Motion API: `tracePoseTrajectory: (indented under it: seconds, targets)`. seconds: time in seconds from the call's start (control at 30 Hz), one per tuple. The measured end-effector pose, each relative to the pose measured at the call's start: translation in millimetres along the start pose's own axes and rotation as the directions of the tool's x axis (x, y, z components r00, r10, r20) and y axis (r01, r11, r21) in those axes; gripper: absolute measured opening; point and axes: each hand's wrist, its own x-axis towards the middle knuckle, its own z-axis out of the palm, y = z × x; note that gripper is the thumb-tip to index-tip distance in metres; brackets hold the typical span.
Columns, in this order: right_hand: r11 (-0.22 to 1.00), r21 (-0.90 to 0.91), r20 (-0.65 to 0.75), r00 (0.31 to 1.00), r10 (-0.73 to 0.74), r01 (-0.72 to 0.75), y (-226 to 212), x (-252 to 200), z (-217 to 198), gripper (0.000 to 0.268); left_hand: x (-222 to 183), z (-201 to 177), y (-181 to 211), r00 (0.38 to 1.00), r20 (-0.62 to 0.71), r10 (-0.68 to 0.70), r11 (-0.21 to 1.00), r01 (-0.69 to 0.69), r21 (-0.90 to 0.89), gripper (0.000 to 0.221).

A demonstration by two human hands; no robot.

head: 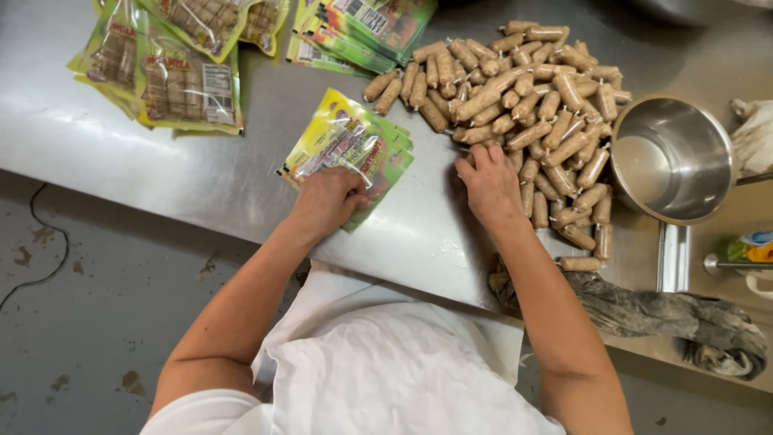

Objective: The person places small sausage-like meat links into plastic retail packaging by hand, arranging several pieces in each bag and stacking the filled bags to the side.

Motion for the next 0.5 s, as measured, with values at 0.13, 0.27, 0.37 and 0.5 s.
tracePoseTrajectory:
  seconds: [0.13, 0.27, 0.37, 0.5]
  targets:
    - [0.998, -0.031, -0.027, 0.998, 0.051, -0.052, 6.6, -14.7, -1.7, 0.018, -1.1, -4.0, 9.1, 0.999, -0.017, -0.033, 0.999, 0.032, -0.036, 0.008]
    - [0.929, 0.252, 0.030, 0.962, 0.272, -0.270, 33.7, -23.4, -34.3, 0.038, -13.2, 2.8, 61.7, 0.998, 0.053, -0.027, 0.975, 0.038, -0.218, 0.010]
    - [0.848, 0.451, 0.020, 0.952, 0.304, -0.280, 60.4, -30.4, -40.9, 0.041, -23.2, 47.7, 79.0, 0.990, 0.137, -0.033, 0.949, 0.074, -0.307, 0.011]
    - [0.977, 0.103, -0.153, 0.974, -0.167, 0.184, 53.1, -13.4, -20.1, 0.017, -27.7, 85.1, 87.1, 0.971, 0.203, -0.130, 0.933, 0.189, -0.306, 0.010]
